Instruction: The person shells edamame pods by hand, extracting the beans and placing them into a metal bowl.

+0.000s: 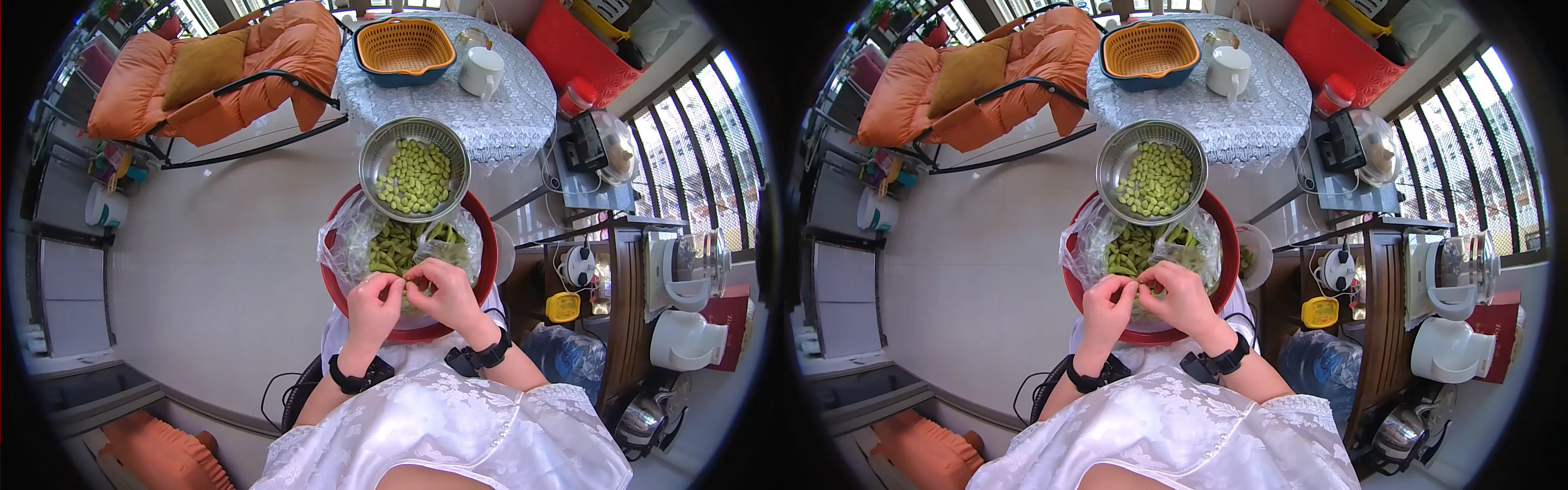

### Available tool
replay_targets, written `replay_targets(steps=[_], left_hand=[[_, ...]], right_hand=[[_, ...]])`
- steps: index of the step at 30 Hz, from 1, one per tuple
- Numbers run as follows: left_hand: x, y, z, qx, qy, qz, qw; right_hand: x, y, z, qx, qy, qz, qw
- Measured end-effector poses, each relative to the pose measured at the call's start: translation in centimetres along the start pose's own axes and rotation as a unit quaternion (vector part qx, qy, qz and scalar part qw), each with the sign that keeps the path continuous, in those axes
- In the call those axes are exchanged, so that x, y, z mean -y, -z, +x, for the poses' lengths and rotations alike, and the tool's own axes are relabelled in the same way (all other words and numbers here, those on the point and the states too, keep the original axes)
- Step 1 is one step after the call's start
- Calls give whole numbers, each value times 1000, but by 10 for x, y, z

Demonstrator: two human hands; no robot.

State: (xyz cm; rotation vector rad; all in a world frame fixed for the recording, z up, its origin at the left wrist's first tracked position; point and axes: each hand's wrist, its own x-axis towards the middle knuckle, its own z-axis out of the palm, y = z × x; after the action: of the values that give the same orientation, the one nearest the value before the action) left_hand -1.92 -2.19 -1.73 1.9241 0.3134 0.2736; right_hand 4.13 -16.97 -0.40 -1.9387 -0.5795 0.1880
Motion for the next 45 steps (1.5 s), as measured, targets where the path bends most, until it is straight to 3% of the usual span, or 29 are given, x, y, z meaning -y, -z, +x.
replay_targets(steps=[7, 10, 12, 14, 17, 20, 22, 26, 32, 37, 45], left_hand=[[2, 2, 0, -3, 25, -23, 999], [0, 3, 0, -14, 23, -30, 999], [0, 4, -1, -8, 33, -32, 999], [1, 4, -2, -3, 43, -35, 998], [0, 3, -3, 4, 64, -47, 997], [1, 4, -3, -5, 56, -56, 997], [2, 4, -2, -7, 58, -50, 997], [14, 4, -2, -23, 72, -73, 994], [19, 0, 4, 2, 127, -164, 978], [20, -3, 4, -1, 60, -165, 984], [11, 2, 2, -21, 106, -213, 971]], right_hand=[[-7, -2, 0, -28, -51, 43, 997], [-8, 1, 9, -65, -96, 147, 982], [2, 10, 21, -91, -127, 295, 943], [3, 21, 37, -78, -124, 294, 944], [3, 30, 69, -130, -34, 299, 945], [6, 36, 92, -124, -13, 260, 957], [6, 36, 97, -149, 18, 160, 976], [8, 36, 74, -121, -13, 150, 981], [28, 23, 22, 10, -7, 40, 999], [27, 3, 7, -4, 46, -47, 998], [22, -8, 6, -30, 58, -46, 997]])
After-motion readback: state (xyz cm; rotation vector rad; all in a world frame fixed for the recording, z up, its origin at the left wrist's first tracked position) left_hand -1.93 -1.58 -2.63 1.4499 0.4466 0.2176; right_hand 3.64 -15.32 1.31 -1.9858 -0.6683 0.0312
